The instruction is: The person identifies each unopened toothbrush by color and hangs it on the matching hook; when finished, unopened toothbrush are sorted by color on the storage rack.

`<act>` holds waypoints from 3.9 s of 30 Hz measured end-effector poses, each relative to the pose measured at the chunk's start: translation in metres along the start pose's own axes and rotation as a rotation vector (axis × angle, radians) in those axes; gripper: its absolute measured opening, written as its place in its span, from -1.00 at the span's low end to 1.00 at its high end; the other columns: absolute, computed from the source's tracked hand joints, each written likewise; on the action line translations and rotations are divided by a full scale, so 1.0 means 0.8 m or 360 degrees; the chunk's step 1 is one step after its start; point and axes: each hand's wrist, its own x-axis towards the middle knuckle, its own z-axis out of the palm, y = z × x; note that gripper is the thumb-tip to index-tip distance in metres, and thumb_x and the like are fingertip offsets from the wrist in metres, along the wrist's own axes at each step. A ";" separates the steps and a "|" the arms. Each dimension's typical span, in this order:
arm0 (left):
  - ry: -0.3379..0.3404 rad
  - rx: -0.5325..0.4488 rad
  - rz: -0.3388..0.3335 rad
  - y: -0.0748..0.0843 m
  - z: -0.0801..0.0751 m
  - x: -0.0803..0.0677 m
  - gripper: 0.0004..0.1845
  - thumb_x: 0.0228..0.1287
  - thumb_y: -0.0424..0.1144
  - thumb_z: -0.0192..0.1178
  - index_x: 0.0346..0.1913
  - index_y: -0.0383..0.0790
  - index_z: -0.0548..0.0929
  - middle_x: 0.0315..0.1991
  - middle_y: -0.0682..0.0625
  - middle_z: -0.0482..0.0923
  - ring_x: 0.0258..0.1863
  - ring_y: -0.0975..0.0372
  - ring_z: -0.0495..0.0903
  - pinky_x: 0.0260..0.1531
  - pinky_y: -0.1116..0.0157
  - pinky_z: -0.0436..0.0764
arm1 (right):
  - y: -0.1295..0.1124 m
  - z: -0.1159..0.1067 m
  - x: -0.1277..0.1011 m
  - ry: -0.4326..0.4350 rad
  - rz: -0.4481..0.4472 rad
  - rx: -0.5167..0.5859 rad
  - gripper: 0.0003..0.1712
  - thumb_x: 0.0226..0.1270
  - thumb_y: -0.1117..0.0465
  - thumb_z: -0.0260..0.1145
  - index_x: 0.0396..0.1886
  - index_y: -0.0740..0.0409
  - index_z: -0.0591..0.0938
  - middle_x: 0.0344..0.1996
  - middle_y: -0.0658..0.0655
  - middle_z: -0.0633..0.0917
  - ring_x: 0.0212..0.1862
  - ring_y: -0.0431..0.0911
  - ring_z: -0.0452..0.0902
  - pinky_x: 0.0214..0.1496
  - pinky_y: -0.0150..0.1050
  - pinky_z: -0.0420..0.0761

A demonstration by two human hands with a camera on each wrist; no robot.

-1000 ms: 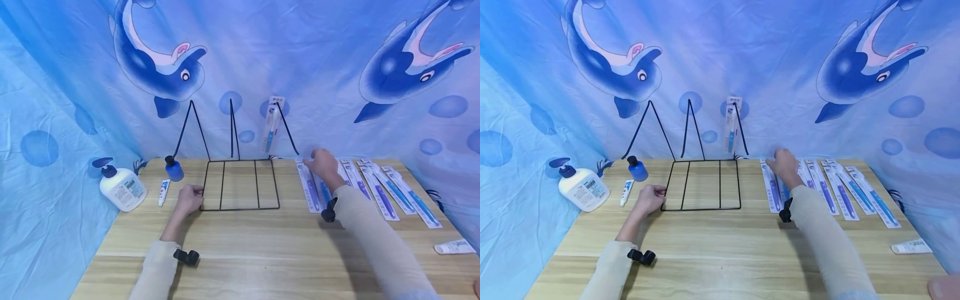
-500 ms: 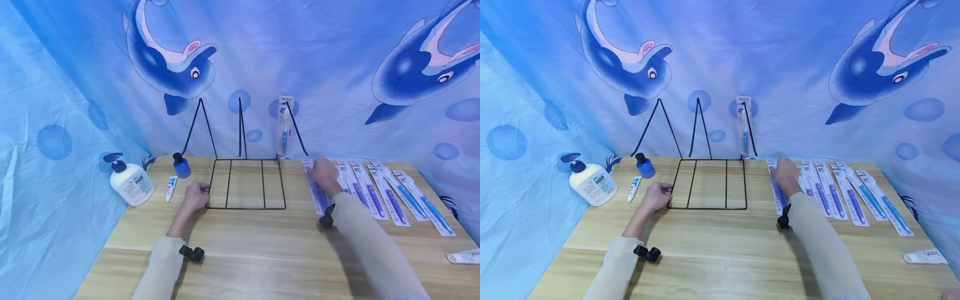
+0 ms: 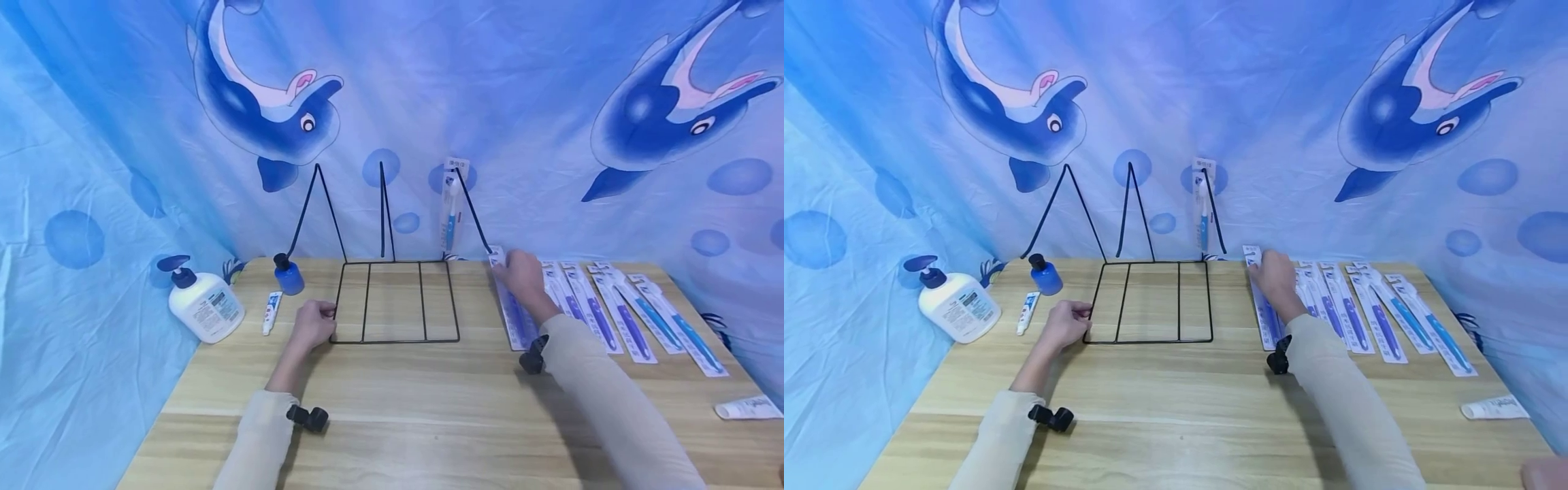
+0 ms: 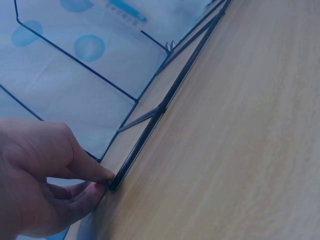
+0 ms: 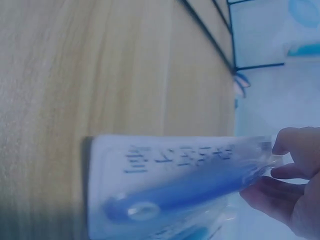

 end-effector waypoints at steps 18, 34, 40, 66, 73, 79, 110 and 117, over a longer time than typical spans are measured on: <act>-0.0039 -0.0012 -0.0016 0.000 -0.004 -0.001 -0.47 -0.02 -0.58 0.15 0.14 -0.53 0.58 -0.07 -0.30 0.64 -0.05 -0.09 0.60 0.01 0.01 0.59 | -0.057 -0.078 -0.051 0.0381 -0.0320 0.0058 -0.79 0.27 0.21 0.26 -0.29 0.31 0.56 -0.36 0.29 0.59 -0.37 0.10 0.52 -0.46 -0.11 0.53; -0.0025 0.0002 -0.0008 -0.002 -0.003 -0.001 -0.48 -0.02 -0.57 0.16 0.13 -0.54 0.58 -0.09 -0.31 0.64 -0.07 -0.09 0.61 0.02 0.00 0.58 | -0.109 -0.164 -0.138 0.0982 -0.0859 0.0147 -0.81 0.20 0.24 0.33 -0.33 0.33 0.65 -0.35 0.25 0.63 -0.42 0.05 0.58 -0.52 -0.19 0.52; -0.0027 -0.0004 0.0000 -0.001 0.000 -0.001 -0.48 -0.02 -0.58 0.16 0.13 -0.53 0.59 -0.09 -0.31 0.65 -0.08 -0.08 0.61 0.01 0.00 0.59 | -0.139 -0.180 -0.171 0.1079 -0.1044 0.0227 -0.81 0.16 0.24 0.34 -0.35 0.34 0.67 -0.35 0.23 0.64 -0.44 -0.01 0.60 -0.57 -0.14 0.61; -0.0010 -0.0028 0.0028 -0.001 0.001 0.000 -0.44 -0.14 -0.59 0.10 0.09 -0.53 0.62 -0.14 -0.28 0.67 -0.08 -0.09 0.61 -0.01 0.01 0.59 | -0.234 -0.084 -0.190 0.0746 -0.1535 0.0346 -0.88 0.11 0.29 0.35 -0.36 0.23 0.61 -0.37 0.14 0.59 -0.55 -0.17 0.46 -0.61 -0.42 0.50; -0.0001 -0.0029 0.0008 -0.003 0.002 0.001 -0.45 -0.12 -0.58 0.11 0.09 -0.52 0.63 -0.16 -0.26 0.67 -0.10 -0.06 0.60 -0.03 0.03 0.59 | -0.234 -0.062 -0.166 0.0707 -0.1450 0.0244 -0.82 0.12 0.28 0.40 -0.38 0.22 0.55 -0.39 0.11 0.53 -0.58 -0.20 0.36 -0.69 -0.45 0.36; -0.0008 -0.0037 -0.0019 -0.002 0.000 0.002 -0.47 -0.08 -0.59 0.13 0.09 -0.51 0.63 -0.15 -0.25 0.66 -0.12 -0.05 0.59 -0.06 0.05 0.60 | -0.243 -0.042 -0.131 0.0680 -0.1346 0.0257 -0.82 0.18 0.28 0.37 -0.34 0.21 0.51 -0.32 0.17 0.52 -0.57 -0.15 0.38 -0.64 -0.41 0.42; -0.0010 -0.0056 -0.0051 0.002 -0.002 0.000 -0.46 -0.07 -0.61 0.14 0.11 -0.49 0.62 -0.13 -0.25 0.65 -0.11 -0.04 0.60 -0.10 0.08 0.62 | -0.299 0.018 0.028 0.0565 -0.0793 0.0534 -0.76 0.32 0.20 0.30 -0.13 0.19 0.47 -0.24 0.14 0.44 -0.29 -0.06 0.42 -0.33 -0.29 0.52; -0.0015 -0.0060 -0.0026 0.008 0.005 -0.001 -0.47 -0.09 -0.61 0.15 0.08 -0.48 0.64 -0.16 -0.23 0.67 -0.16 -0.01 0.62 -0.15 0.11 0.63 | -0.293 0.018 0.032 0.0541 -0.0729 0.0585 -0.76 0.32 0.20 0.29 -0.15 0.17 0.43 -0.23 0.12 0.40 -0.27 -0.07 0.38 -0.30 -0.31 0.48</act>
